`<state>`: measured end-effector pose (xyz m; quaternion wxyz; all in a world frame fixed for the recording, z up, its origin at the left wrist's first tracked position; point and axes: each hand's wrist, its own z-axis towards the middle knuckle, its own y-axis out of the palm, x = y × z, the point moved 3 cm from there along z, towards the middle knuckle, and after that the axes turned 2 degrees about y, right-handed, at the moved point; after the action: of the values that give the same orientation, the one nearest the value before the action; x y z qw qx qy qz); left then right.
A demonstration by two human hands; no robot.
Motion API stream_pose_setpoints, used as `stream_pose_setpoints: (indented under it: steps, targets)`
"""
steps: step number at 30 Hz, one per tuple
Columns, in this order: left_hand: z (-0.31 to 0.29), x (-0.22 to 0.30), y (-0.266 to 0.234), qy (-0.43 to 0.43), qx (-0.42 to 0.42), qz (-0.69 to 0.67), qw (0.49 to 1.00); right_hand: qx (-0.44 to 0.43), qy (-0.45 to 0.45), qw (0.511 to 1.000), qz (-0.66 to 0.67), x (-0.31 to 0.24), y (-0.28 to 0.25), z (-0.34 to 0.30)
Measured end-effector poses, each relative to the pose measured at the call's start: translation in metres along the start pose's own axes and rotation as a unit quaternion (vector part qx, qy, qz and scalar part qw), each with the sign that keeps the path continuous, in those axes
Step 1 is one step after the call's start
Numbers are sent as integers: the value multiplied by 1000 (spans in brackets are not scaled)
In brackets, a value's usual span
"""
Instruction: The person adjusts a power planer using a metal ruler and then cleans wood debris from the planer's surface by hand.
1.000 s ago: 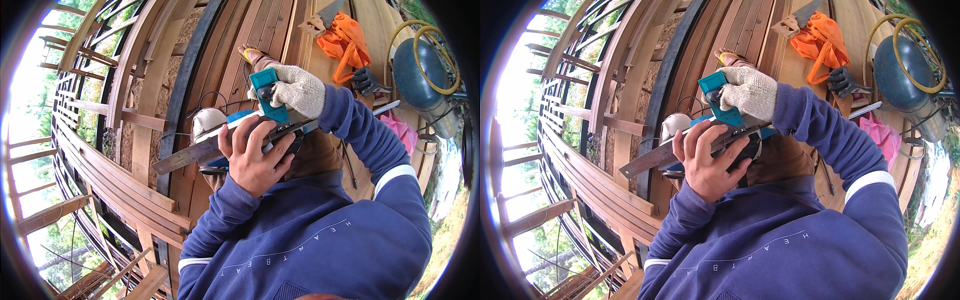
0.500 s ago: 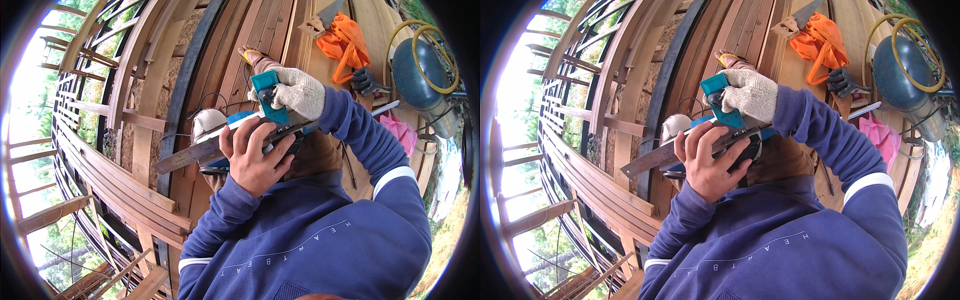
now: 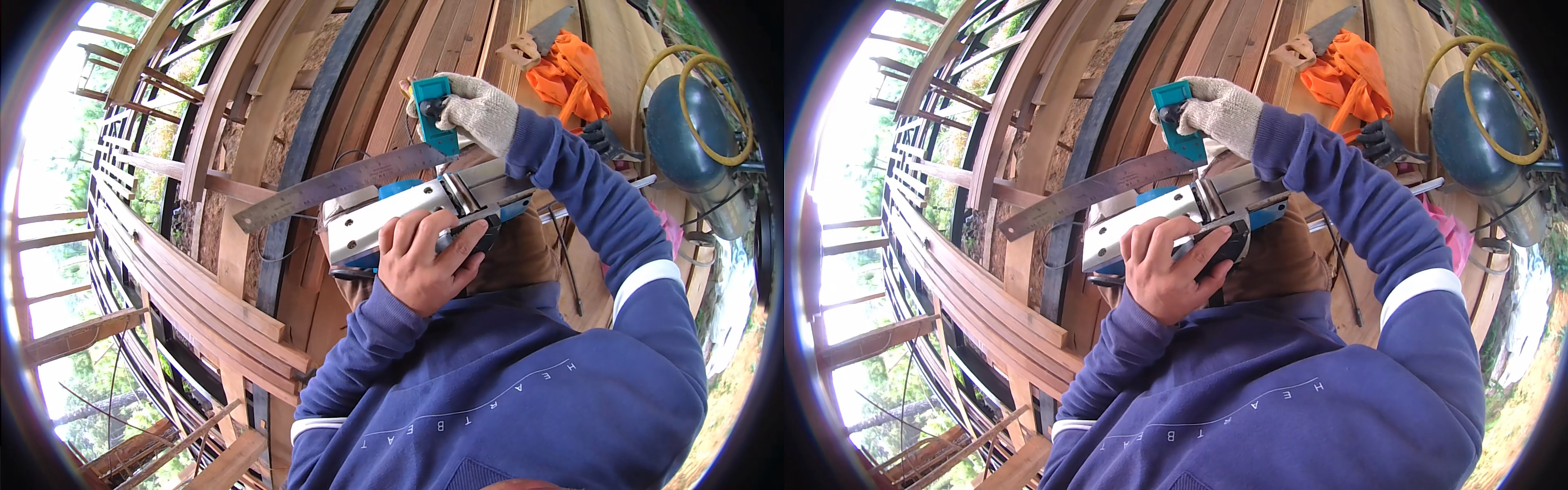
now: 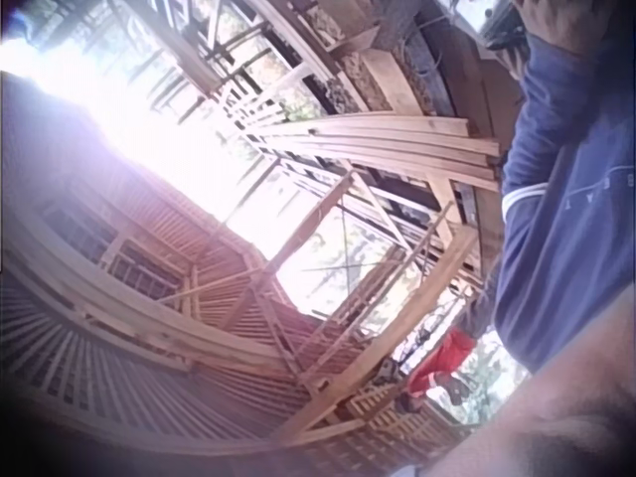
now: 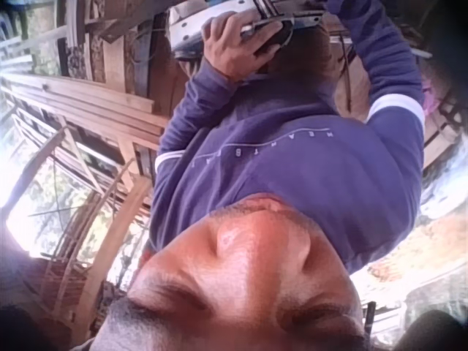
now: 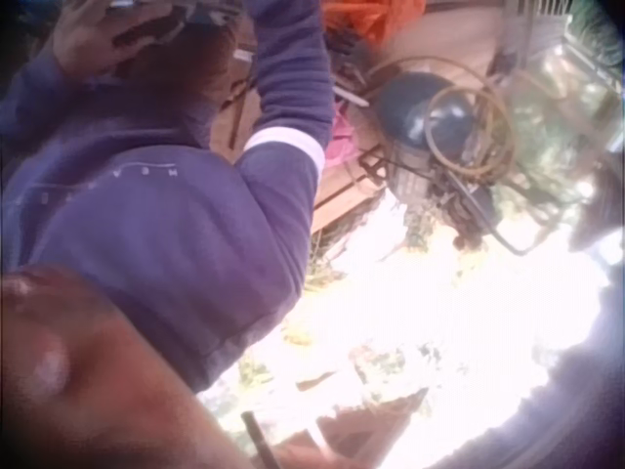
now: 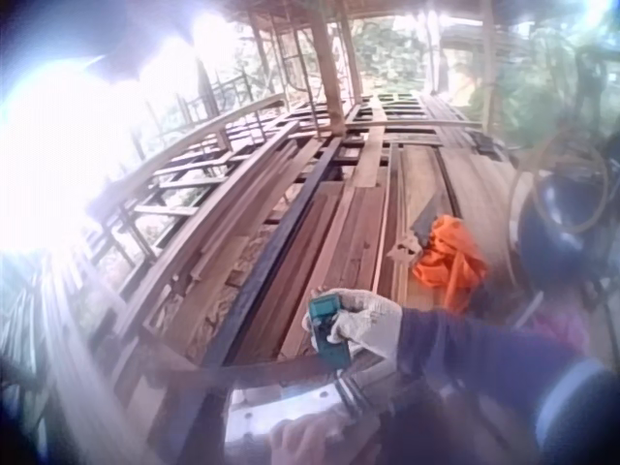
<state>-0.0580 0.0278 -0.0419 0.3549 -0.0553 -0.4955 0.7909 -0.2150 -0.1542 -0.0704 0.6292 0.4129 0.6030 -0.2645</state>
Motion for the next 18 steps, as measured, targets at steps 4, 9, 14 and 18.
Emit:
stream_pose_setpoints:
  steps: [4, 9, 14, 18]
  targets:
    - [-1, 0, 0, 3, -3, 6, 1000, -15, 35, 999, 3, 20, 4, 13]
    - [-2, -1, 1, -4, -7, 7, 1000, -22, 47, 999, -4, 31, 7, 17]
    - [-1, -1, 2, -5, -7, 3, 1000, -28, 31, 999, -27, 33, 3, 15]
    - [-2, -1, 2, -2, -7, 4, 1000, -27, 26, 999, 3, 36, 3, 15]
